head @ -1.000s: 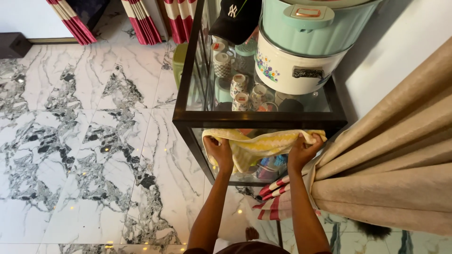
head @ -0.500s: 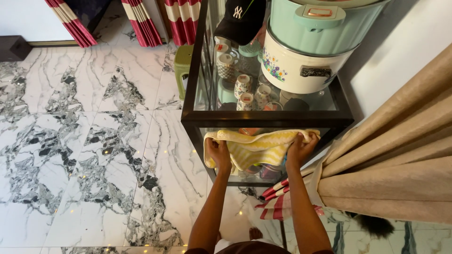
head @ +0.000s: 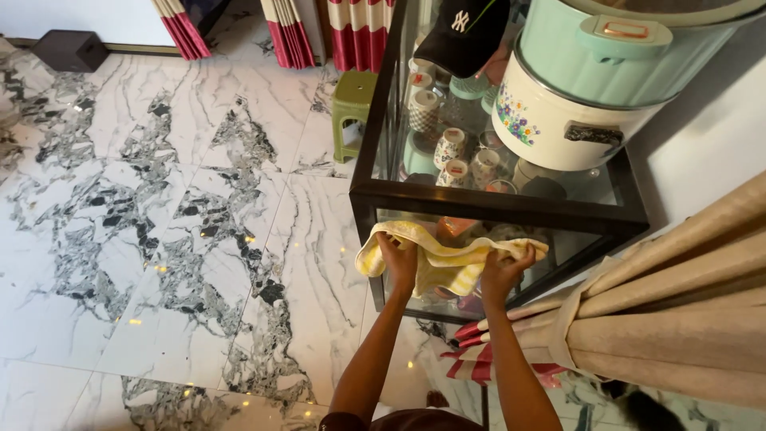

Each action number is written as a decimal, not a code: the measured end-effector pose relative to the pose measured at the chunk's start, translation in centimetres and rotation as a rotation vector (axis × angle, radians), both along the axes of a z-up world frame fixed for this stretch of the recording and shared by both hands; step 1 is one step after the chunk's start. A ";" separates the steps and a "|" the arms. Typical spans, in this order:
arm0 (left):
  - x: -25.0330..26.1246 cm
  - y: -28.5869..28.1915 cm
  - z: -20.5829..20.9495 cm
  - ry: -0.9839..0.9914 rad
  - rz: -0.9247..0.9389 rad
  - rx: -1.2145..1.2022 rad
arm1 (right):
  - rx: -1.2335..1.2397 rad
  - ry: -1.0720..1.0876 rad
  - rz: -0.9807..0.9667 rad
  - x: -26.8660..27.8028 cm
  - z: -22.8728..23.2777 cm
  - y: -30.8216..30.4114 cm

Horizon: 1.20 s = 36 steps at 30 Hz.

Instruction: The recorder is cleaning a glass display cabinet and the items inside using a cloth.

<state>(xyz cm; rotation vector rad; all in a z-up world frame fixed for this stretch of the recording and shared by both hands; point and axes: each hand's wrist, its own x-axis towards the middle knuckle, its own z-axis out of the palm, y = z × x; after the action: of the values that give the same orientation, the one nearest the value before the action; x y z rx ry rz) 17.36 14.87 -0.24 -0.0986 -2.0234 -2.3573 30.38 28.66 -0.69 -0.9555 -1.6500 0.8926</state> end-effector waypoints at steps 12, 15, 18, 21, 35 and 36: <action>-1.8 0.2 1.4 -0.047 -0.067 0.225 | 0.005 0.341 0.123 -1.6 1.7 1.1; -1.8 0.7 -0.4 0.055 -0.038 0.114 | 0.012 0.285 0.143 -1.0 1.0 1.0; -1.3 0.7 -0.8 0.035 -0.060 0.131 | 0.072 0.255 0.112 -0.6 -0.8 1.6; -1.5 1.1 -2.5 0.044 -0.020 0.073 | 0.005 0.321 0.118 -0.5 -2.9 2.6; -1.3 1.8 -0.2 0.011 -0.061 0.266 | -0.043 0.370 0.150 -0.1 0.4 3.9; -1.6 2.1 -1.7 0.029 -0.050 0.221 | -0.037 0.340 0.152 0.1 0.5 3.5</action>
<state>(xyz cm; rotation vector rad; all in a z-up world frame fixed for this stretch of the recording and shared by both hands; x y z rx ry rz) 15.81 17.01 -1.98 -0.1778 -1.7536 -2.5743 30.48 32.15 -0.15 -0.6646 -1.4293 1.1249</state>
